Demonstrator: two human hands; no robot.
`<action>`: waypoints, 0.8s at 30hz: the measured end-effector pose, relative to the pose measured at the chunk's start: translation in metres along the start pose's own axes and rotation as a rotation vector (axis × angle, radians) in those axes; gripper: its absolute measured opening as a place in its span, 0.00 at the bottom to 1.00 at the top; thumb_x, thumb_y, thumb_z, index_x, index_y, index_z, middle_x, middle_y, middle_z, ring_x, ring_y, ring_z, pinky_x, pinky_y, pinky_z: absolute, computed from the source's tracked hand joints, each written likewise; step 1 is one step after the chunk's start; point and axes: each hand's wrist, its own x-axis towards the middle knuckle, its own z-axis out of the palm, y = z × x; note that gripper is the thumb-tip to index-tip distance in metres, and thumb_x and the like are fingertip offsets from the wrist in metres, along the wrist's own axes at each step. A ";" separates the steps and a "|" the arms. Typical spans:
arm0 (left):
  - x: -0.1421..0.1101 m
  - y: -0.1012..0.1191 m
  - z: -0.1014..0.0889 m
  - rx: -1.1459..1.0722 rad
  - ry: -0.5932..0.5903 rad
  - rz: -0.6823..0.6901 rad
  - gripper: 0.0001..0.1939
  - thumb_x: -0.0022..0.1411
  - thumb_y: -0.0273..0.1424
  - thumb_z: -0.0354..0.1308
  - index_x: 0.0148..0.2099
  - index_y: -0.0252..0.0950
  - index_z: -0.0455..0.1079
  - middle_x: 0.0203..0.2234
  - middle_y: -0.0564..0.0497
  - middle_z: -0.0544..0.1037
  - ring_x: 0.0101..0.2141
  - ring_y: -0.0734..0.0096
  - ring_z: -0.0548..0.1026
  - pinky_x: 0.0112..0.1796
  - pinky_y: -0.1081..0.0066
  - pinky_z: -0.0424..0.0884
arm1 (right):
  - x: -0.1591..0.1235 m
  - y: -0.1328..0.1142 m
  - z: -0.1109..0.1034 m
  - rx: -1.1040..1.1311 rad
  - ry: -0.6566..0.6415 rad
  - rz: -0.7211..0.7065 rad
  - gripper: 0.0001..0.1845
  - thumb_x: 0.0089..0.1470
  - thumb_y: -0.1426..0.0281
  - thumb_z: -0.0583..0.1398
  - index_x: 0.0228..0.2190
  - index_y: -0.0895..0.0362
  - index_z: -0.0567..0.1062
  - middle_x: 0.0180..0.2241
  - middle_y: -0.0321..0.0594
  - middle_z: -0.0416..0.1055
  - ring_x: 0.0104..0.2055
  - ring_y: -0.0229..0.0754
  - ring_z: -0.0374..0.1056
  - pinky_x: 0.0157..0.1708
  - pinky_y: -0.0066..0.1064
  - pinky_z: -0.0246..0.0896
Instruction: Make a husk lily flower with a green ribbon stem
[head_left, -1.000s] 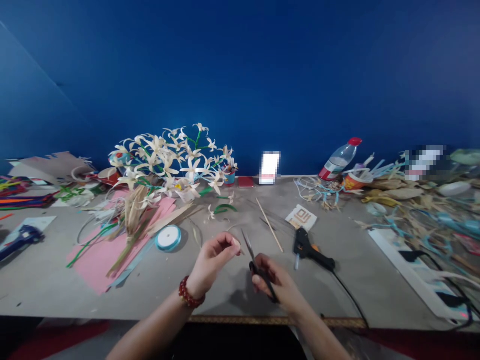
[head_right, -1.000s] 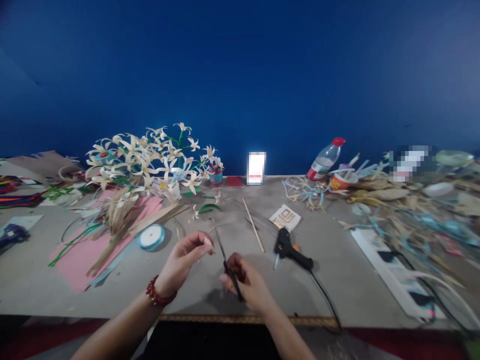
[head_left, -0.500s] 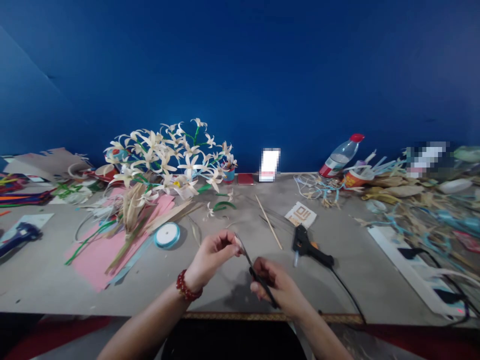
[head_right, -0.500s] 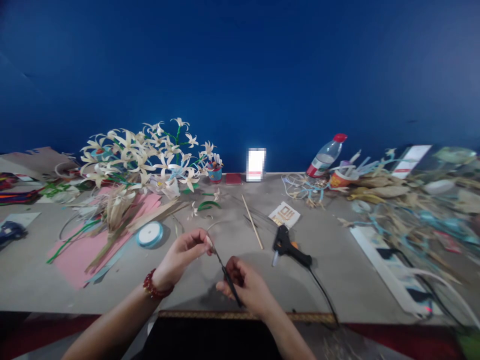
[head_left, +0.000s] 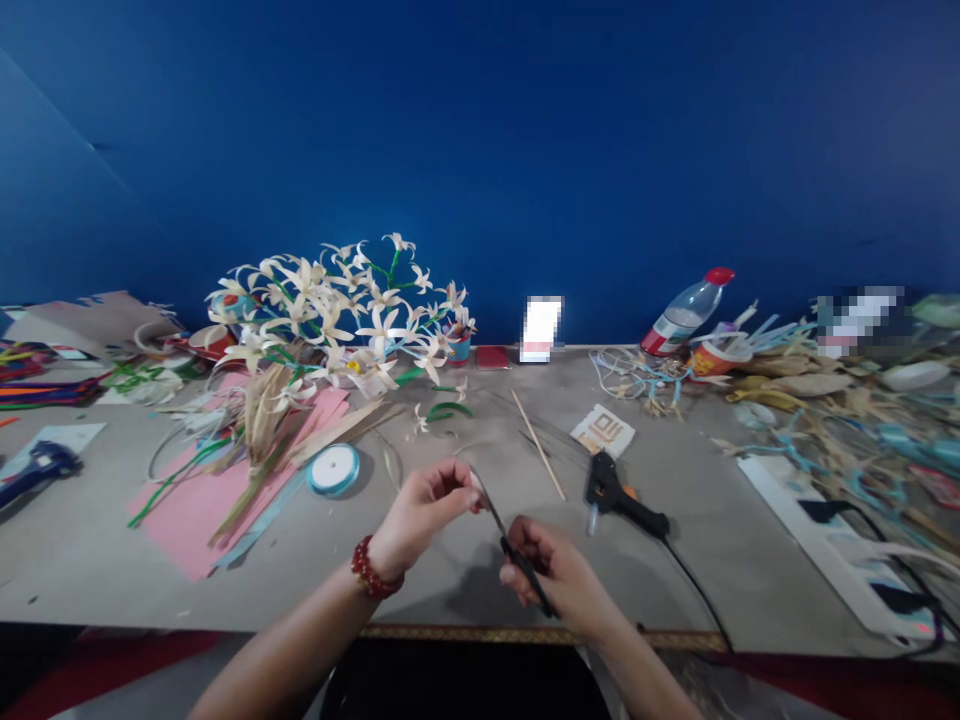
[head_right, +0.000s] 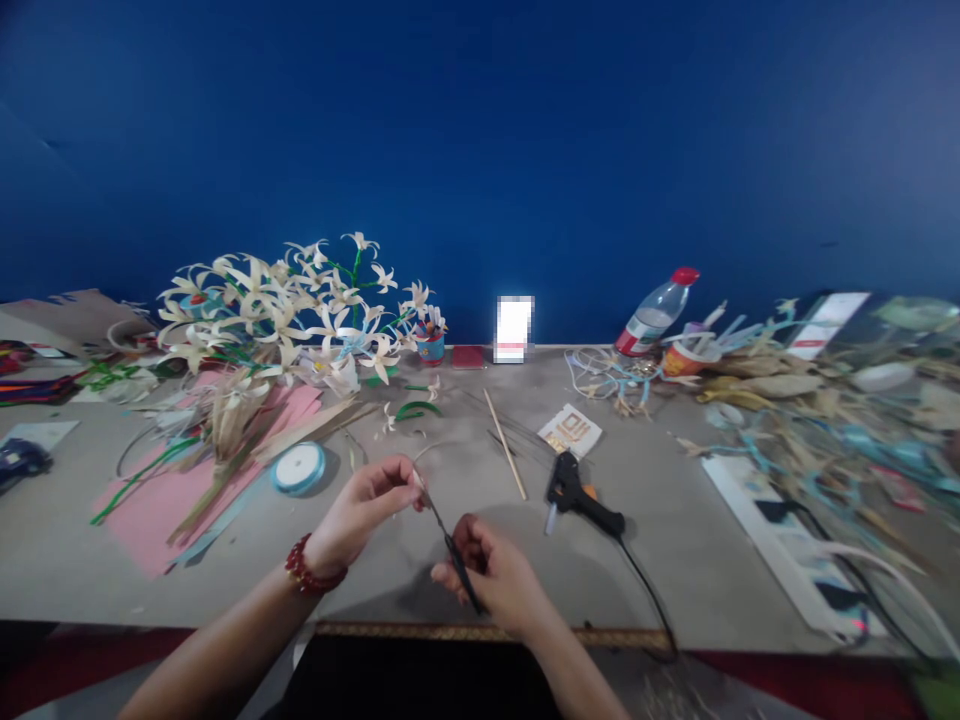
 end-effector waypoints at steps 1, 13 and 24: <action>0.000 0.000 0.000 -0.002 0.000 -0.001 0.13 0.52 0.36 0.68 0.30 0.32 0.70 0.24 0.51 0.75 0.28 0.72 0.71 0.35 0.72 0.66 | 0.000 0.000 0.000 -0.001 0.005 0.002 0.30 0.41 0.47 0.67 0.24 0.53 0.58 0.18 0.24 0.56 0.18 0.30 0.56 0.21 0.23 0.52; 0.001 -0.001 -0.002 -0.002 -0.006 -0.002 0.12 0.53 0.36 0.68 0.30 0.33 0.70 0.24 0.51 0.75 0.28 0.71 0.71 0.35 0.70 0.67 | 0.000 0.002 0.001 0.016 0.006 -0.001 0.31 0.42 0.43 0.65 0.24 0.53 0.58 0.17 0.24 0.56 0.17 0.30 0.56 0.19 0.23 0.50; 0.000 0.007 -0.001 0.025 -0.028 -0.022 0.13 0.52 0.37 0.68 0.29 0.32 0.70 0.23 0.50 0.75 0.27 0.71 0.71 0.35 0.70 0.67 | -0.001 0.002 0.000 0.011 -0.010 0.013 0.32 0.41 0.41 0.65 0.23 0.52 0.56 0.16 0.23 0.55 0.16 0.30 0.54 0.18 0.23 0.48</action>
